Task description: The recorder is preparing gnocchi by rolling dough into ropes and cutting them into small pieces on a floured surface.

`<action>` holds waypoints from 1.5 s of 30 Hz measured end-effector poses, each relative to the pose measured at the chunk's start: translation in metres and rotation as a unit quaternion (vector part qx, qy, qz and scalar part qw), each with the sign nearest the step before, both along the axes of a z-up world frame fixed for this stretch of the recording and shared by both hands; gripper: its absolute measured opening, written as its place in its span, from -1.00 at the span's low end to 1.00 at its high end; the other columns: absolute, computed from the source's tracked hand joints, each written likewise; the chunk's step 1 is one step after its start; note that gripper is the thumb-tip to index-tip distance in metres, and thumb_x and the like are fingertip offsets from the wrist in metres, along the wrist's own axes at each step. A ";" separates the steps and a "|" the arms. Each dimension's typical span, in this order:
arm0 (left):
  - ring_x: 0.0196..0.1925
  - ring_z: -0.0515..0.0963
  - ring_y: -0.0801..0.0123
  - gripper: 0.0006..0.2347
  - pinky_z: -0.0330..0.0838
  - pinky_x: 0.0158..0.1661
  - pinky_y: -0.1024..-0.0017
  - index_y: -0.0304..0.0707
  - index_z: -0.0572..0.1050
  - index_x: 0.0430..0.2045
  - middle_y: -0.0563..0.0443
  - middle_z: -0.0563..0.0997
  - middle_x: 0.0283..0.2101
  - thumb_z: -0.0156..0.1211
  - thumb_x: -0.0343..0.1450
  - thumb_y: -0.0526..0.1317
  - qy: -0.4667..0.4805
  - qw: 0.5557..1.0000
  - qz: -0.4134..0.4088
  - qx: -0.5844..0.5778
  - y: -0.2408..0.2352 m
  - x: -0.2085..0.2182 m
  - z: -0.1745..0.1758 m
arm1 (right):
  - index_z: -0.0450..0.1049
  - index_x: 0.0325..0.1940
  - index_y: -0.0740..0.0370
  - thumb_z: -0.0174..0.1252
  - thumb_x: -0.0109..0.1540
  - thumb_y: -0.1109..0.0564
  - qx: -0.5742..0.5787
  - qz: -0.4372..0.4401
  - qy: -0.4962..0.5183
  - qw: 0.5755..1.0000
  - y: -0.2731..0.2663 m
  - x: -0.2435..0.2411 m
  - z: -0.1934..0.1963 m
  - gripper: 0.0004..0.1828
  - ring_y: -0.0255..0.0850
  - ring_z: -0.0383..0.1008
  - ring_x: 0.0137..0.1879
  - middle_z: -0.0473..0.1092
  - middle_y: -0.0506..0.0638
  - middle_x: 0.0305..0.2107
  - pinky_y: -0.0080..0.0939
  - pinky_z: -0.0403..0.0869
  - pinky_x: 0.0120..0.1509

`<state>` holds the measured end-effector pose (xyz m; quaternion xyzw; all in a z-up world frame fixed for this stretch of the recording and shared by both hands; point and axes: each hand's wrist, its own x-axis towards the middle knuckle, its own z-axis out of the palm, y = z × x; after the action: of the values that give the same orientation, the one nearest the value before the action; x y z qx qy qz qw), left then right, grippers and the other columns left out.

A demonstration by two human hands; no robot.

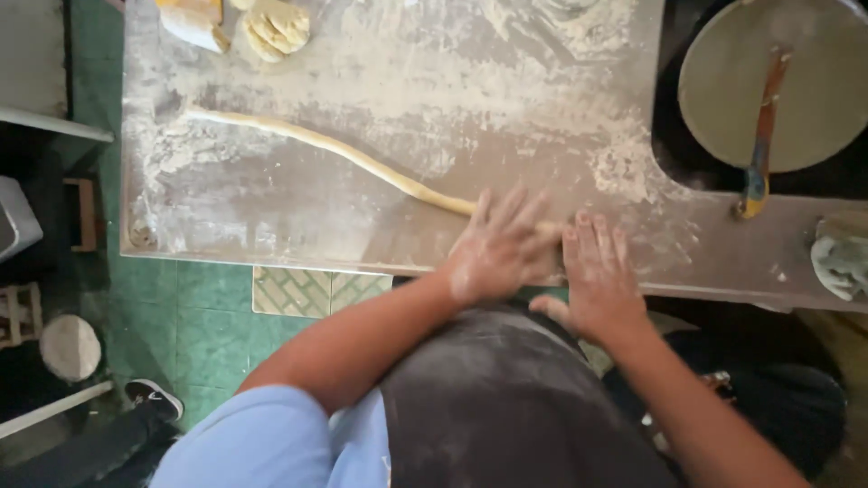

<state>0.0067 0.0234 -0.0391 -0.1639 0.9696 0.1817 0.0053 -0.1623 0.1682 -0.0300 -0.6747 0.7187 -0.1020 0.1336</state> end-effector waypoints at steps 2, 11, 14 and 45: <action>0.60 -0.14 -0.16 -0.33 -0.23 0.43 -0.37 0.11 0.18 0.43 -0.18 -0.03 0.56 0.01 0.41 0.29 -0.029 0.999 0.019 -0.003 -0.022 -0.028 0.030 | 0.07 0.51 0.42 0.23 -0.03 -0.49 0.010 -0.012 0.026 1.000 -0.018 -0.015 0.001 0.29 0.30 -0.17 0.62 -0.11 0.37 0.51 0.38 -0.18 0.65; 0.55 -0.15 -0.13 -0.23 -0.29 0.33 -0.40 -0.06 0.17 0.43 -0.19 -0.03 0.53 0.01 0.35 0.34 -0.026 0.999 0.000 0.024 -0.005 -0.016 0.034 | 0.01 0.51 0.40 0.29 -0.10 -0.49 0.082 -0.034 0.019 0.996 -0.014 -0.001 0.022 0.36 0.28 -0.23 0.58 -0.12 0.36 0.46 0.33 -0.24 0.55; 0.59 -0.15 -0.09 -0.21 -0.26 0.40 -0.35 -0.08 0.17 0.43 -0.15 -0.02 0.55 0.01 0.35 0.36 -0.025 0.999 0.019 0.027 -0.017 -0.038 0.033 | 0.03 0.50 0.36 0.26 -0.06 -0.52 0.063 -0.020 0.016 0.998 -0.007 -0.013 0.007 0.32 0.30 -0.20 0.59 -0.11 0.37 0.48 0.34 -0.25 0.59; 0.60 -0.08 -0.17 -0.40 -0.16 0.39 -0.36 0.07 0.23 0.36 -0.21 0.01 0.56 0.10 0.44 0.23 -0.034 0.985 0.145 -0.088 -0.110 0.059 0.029 | 0.01 0.50 0.29 0.24 -0.06 -0.47 0.051 -0.014 0.077 0.996 -0.072 0.042 0.015 0.26 0.27 -0.17 0.55 -0.09 0.30 0.47 0.34 -0.24 0.51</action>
<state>0.0659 -0.0862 -0.0097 -0.3085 0.9470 0.0888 -0.0021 -0.1205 0.0963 -0.0152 -0.6626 0.7406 -0.0152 0.1105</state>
